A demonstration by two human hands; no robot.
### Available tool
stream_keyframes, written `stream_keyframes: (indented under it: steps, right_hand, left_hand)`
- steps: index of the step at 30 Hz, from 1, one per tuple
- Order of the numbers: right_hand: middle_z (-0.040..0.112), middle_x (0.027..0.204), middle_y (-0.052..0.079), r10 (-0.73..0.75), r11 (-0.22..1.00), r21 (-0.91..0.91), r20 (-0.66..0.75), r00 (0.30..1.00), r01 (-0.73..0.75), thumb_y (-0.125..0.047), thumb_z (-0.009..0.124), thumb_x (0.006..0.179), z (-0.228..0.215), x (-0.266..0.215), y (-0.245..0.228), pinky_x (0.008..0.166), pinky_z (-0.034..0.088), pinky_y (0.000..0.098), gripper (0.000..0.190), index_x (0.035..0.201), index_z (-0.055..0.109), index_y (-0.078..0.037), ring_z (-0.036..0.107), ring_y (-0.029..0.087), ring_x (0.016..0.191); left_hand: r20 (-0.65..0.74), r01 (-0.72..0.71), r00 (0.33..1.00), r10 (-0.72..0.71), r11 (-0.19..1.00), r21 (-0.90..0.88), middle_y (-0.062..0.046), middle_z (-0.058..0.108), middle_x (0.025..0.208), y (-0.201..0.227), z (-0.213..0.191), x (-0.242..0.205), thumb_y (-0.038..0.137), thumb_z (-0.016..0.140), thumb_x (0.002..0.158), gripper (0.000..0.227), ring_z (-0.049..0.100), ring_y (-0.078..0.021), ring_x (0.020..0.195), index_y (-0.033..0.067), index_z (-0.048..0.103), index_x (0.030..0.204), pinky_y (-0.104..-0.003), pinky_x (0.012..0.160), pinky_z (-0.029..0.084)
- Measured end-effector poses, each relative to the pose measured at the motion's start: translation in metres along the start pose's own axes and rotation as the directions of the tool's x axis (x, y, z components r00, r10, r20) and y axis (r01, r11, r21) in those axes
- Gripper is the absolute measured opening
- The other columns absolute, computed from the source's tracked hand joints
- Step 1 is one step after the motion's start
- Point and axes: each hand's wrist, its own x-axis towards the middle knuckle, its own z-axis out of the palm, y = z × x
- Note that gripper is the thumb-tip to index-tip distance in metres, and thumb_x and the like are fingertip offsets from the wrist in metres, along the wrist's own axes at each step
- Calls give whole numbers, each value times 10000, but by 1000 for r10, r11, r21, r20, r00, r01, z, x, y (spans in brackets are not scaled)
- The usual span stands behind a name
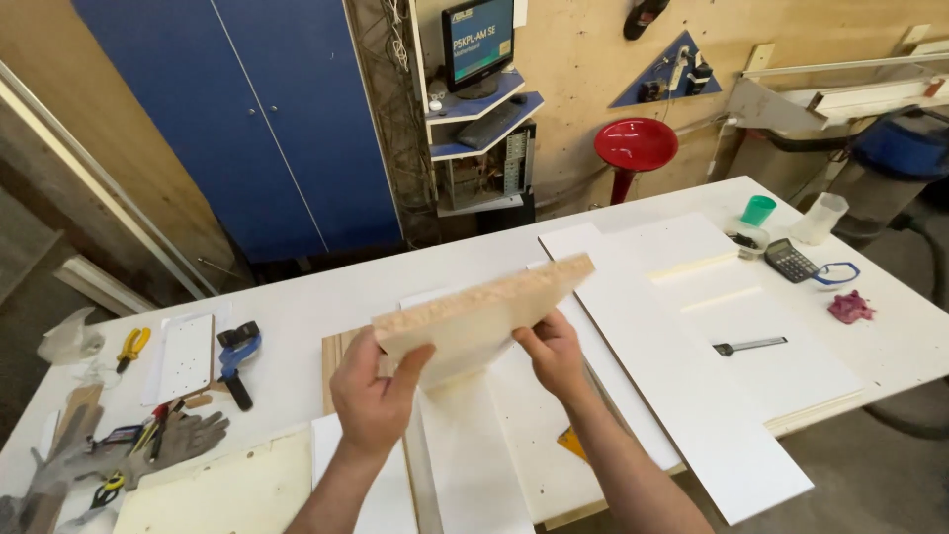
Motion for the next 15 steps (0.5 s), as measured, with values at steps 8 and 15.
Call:
stream_keyframes:
  steps: [8, 15]
  right_hand:
    - [628, 859, -36, 620, 784, -140, 133, 773, -605, -205, 706, 978, 16, -17, 177, 866, 422, 253, 187, 830, 625, -122, 567, 104, 865]
    - [618, 843, -29, 698, 686, -220, -67, 713, -693, -354, 676, 930, 22, -29, 150, 756, 420, 274, 254, 868, 640, -111, 531, 112, 787]
  left_hand:
    - [-130, 626, 741, -659, 748, -221, 57, 497, 822, -118, 49, 42, 162, 796, 894, 222, 464, -98, 814, 132, 576, 894, -224, 820, 401]
    - [-29, 727, 673, -739, 669, -155, -11, 750, 1112, -162, 76, 36, 239, 621, 993, 275, 670, -111, 1006, 92, 679, 1218, -259, 898, 506]
